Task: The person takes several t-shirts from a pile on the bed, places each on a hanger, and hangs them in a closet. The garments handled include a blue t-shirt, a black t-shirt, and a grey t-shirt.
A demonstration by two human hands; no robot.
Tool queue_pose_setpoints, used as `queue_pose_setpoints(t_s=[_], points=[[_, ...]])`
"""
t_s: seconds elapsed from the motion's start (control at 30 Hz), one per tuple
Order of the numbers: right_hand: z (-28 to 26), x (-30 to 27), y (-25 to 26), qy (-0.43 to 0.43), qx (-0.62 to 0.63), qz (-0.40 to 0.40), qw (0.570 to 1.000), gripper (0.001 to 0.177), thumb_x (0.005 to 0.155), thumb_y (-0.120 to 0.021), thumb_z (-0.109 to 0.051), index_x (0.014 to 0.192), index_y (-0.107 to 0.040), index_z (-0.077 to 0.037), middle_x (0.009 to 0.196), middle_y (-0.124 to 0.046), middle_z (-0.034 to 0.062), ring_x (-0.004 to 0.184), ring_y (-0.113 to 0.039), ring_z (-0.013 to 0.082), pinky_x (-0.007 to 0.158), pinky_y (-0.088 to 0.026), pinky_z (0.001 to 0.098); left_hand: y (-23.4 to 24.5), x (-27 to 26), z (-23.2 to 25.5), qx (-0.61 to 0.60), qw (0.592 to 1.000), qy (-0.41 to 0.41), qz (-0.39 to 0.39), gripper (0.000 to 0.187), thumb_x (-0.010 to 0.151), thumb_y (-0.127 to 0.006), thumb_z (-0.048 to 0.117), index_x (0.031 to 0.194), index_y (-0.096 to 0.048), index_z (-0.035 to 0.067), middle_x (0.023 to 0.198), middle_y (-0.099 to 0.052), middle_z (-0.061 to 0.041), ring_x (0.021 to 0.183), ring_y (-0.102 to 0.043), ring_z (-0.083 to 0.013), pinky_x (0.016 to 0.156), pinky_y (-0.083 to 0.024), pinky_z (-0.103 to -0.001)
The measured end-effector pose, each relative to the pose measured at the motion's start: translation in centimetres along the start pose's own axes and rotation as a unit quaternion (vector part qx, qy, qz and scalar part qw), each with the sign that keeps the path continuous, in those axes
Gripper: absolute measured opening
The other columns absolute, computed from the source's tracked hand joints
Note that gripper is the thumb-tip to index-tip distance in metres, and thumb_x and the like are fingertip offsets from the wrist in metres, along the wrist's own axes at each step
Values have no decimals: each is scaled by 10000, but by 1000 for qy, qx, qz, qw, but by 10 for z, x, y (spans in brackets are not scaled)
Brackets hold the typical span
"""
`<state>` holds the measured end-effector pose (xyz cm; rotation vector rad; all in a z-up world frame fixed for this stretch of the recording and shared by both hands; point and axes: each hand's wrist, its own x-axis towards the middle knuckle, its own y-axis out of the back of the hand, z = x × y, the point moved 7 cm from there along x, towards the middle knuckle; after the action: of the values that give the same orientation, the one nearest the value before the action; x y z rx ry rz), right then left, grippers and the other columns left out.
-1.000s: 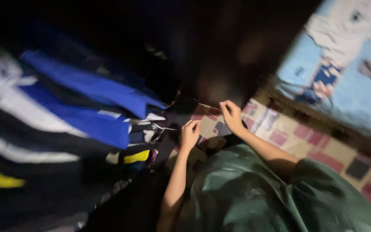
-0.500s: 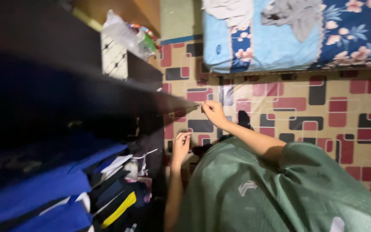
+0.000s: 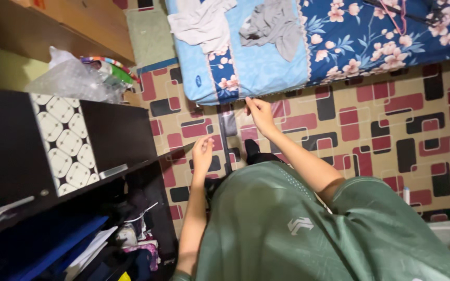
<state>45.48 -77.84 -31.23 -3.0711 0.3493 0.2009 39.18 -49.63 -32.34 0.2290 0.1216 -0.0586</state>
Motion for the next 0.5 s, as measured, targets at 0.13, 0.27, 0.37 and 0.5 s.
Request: queue_pose_setpoints(t_s=[0.13, 0.27, 0.37, 0.5], points=[[13, 13, 40, -38, 21, 33, 999, 419, 1058, -604, -257, 713, -648, -24, 667, -622, 8, 621, -540, 68, 579, -419, 250, -31, 27, 2, -4, 1000, 5, -14, 213, 991, -640, 58, 1185, -698, -12, 956, -644, -51, 831, -661, -87, 747, -569, -236], [25, 34, 61, -33, 41, 56, 997, 413, 1064, -606, -248, 715, -631, -29, 690, -652, 18, 635, -561, 72, 607, -439, 240, -45, 56, 7, 7, 999, 34, -25, 223, 992, -638, 79, 1193, -707, 11, 970, -681, -37, 823, -670, -88, 734, -558, -241], [33, 57, 66, -42, 34, 67, 996, 378, 1063, -607, -249, 751, -631, -39, 723, -663, 16, 664, -589, 67, 638, -474, 232, -49, 87, 13, 29, 999, 5, -18, 231, 990, -655, 77, 1204, -723, 19, 1003, -706, -48, 821, -641, -93, 731, -546, -248], [40, 99, 62, -69, 50, 66, 994, 341, 1057, -616, -242, 784, -628, -37, 737, -661, 18, 678, -601, 72, 647, -492, 243, -58, 150, 12, 24, 999, -41, -25, 231, 997, -665, 73, 1213, -727, 20, 1053, -729, -67, 880, -659, -95, 774, -544, -241]])
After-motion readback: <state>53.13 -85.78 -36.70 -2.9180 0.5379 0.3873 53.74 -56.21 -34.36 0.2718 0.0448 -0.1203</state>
